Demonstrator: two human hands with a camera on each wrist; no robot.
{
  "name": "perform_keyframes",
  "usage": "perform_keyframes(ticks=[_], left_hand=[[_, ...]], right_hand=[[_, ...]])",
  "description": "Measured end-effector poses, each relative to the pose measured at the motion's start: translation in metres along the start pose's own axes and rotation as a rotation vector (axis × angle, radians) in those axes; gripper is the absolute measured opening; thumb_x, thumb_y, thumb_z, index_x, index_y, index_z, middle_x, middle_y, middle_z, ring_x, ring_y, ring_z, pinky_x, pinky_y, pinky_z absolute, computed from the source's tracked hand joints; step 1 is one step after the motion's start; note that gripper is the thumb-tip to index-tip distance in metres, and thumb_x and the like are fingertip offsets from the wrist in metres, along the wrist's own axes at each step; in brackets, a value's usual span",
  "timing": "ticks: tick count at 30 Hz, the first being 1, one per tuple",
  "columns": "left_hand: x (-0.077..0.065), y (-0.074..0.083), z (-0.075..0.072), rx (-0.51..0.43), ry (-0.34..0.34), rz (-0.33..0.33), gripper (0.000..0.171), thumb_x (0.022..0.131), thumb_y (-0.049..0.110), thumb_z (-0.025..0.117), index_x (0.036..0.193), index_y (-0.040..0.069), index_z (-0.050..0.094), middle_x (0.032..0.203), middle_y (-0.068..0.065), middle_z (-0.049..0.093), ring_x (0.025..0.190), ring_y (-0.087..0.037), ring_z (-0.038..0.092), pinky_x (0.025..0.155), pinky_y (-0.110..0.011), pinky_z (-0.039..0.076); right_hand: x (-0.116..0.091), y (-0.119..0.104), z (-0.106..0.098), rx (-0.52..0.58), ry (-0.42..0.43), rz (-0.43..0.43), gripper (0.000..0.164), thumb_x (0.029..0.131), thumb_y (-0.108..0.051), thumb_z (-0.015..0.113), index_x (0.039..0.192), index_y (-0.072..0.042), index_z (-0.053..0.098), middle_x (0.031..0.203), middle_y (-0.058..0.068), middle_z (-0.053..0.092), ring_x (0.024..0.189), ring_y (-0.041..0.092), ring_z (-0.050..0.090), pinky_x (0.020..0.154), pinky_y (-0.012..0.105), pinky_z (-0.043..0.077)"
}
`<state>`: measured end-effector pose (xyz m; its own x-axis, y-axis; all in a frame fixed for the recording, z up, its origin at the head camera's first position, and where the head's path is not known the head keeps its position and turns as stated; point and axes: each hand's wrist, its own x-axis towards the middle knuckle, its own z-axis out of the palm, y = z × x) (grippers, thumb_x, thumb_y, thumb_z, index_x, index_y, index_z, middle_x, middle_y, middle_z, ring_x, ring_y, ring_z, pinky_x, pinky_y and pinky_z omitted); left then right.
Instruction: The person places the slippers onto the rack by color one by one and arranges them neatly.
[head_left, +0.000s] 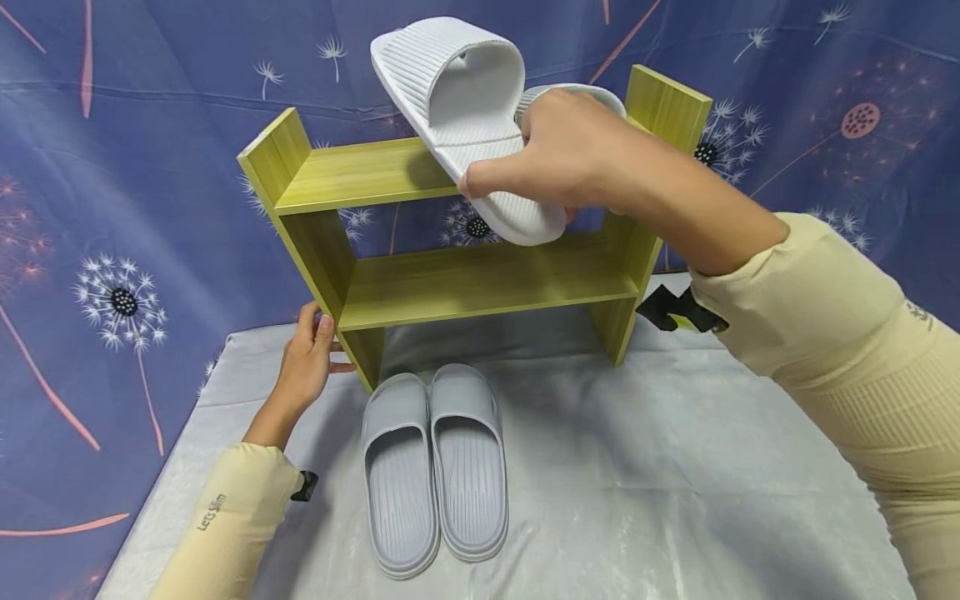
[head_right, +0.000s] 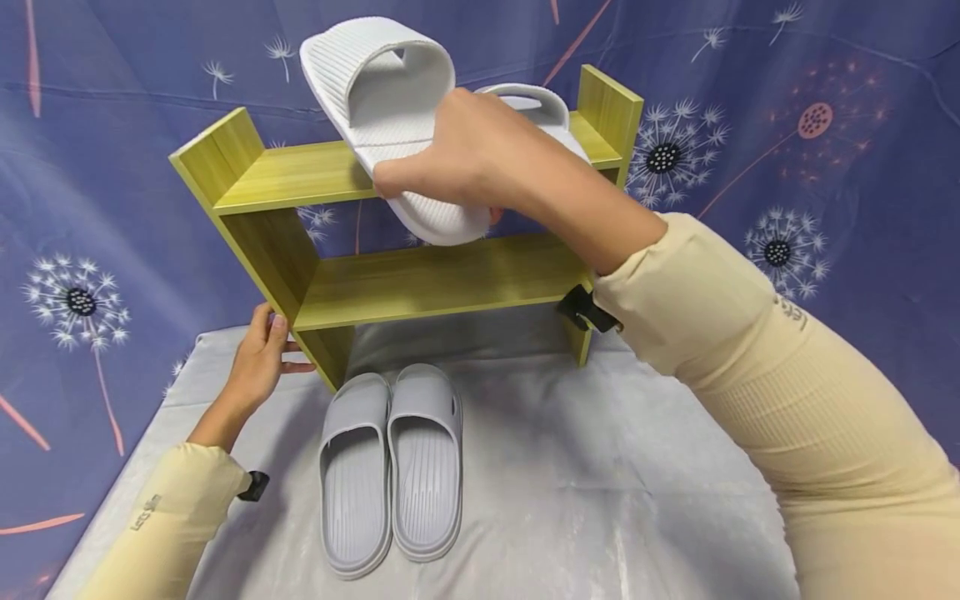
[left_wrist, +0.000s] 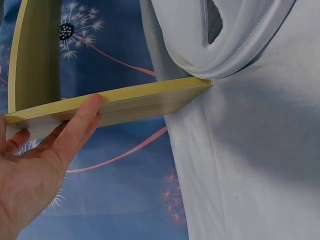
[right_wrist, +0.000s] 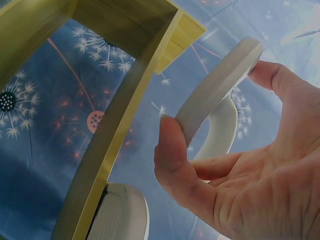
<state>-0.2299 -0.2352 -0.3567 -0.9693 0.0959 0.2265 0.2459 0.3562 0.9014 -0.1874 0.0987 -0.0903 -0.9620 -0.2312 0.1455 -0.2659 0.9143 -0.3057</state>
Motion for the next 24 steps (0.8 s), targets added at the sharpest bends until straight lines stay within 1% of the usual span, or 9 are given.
perform_keyframes(ticks=[2,5,9,13,19,22,24], left_hand=[[0.0,-0.001,0.0,-0.001,0.0,-0.002,0.049,0.104,0.04,0.027,0.147,0.015,0.025,0.127,-0.026,0.045,0.104,-0.05,0.056,0.069,-0.05,0.061],[0.001,-0.002,0.0,0.004,0.003,-0.004,0.049,0.104,0.04,0.026,0.146,0.014,0.025,0.126,-0.026,0.045,0.104,-0.05,0.056,0.069,-0.049,0.061],[0.001,-0.001,0.001,0.004,0.01,-0.01,0.049,0.104,0.04,0.026,0.146,0.013,0.025,0.125,-0.026,0.045,0.104,-0.05,0.056,0.069,-0.048,0.061],[-0.004,0.008,0.002,0.002,0.01,-0.019,0.049,0.105,0.038,0.027,0.146,0.012,0.026,0.125,-0.027,0.044,0.103,-0.05,0.056,0.07,-0.05,0.06],[-0.013,0.03,0.004,0.004,0.002,-0.012,0.047,0.106,0.033,0.027,0.144,0.006,0.026,0.123,-0.03,0.044,0.103,-0.053,0.055,0.072,-0.053,0.059],[-0.015,0.034,0.005,0.007,0.002,-0.009,0.047,0.106,0.033,0.027,0.145,0.006,0.026,0.123,-0.03,0.044,0.103,-0.053,0.054,0.072,-0.053,0.059],[-0.015,0.034,0.005,0.009,0.001,-0.009,0.047,0.106,0.033,0.027,0.145,0.006,0.026,0.124,-0.03,0.044,0.103,-0.052,0.054,0.072,-0.053,0.059]], right_hand=[[0.004,-0.003,0.0,-0.001,-0.015,0.018,0.064,0.073,-0.067,0.061,0.089,-0.005,0.057,0.082,0.011,0.063,0.058,0.023,0.063,0.051,0.033,0.054],[0.01,-0.006,0.0,0.008,-0.034,0.039,0.06,0.073,-0.062,0.062,0.093,-0.006,0.056,0.083,0.011,0.063,0.054,0.023,0.063,0.05,0.033,0.054],[0.019,-0.009,0.0,0.044,-0.067,0.076,0.056,0.073,-0.056,0.063,0.098,-0.006,0.054,0.091,0.01,0.06,0.057,0.023,0.062,0.05,0.034,0.056],[0.027,-0.011,-0.002,0.04,-0.088,0.092,0.057,0.074,-0.054,0.061,0.104,-0.006,0.052,0.097,0.009,0.057,0.062,0.022,0.062,0.05,0.034,0.057],[0.041,-0.016,-0.002,0.024,-0.119,0.138,0.064,0.075,-0.055,0.06,0.112,-0.005,0.05,0.101,0.009,0.053,0.067,0.02,0.063,0.052,0.034,0.06],[0.046,-0.016,-0.002,0.013,-0.142,0.165,0.065,0.075,-0.055,0.059,0.114,-0.005,0.049,0.103,0.01,0.052,0.069,0.021,0.063,0.054,0.034,0.06],[0.049,-0.016,-0.002,0.0,-0.154,0.175,0.067,0.075,-0.056,0.059,0.116,-0.005,0.047,0.104,0.01,0.051,0.069,0.021,0.063,0.055,0.034,0.061]])
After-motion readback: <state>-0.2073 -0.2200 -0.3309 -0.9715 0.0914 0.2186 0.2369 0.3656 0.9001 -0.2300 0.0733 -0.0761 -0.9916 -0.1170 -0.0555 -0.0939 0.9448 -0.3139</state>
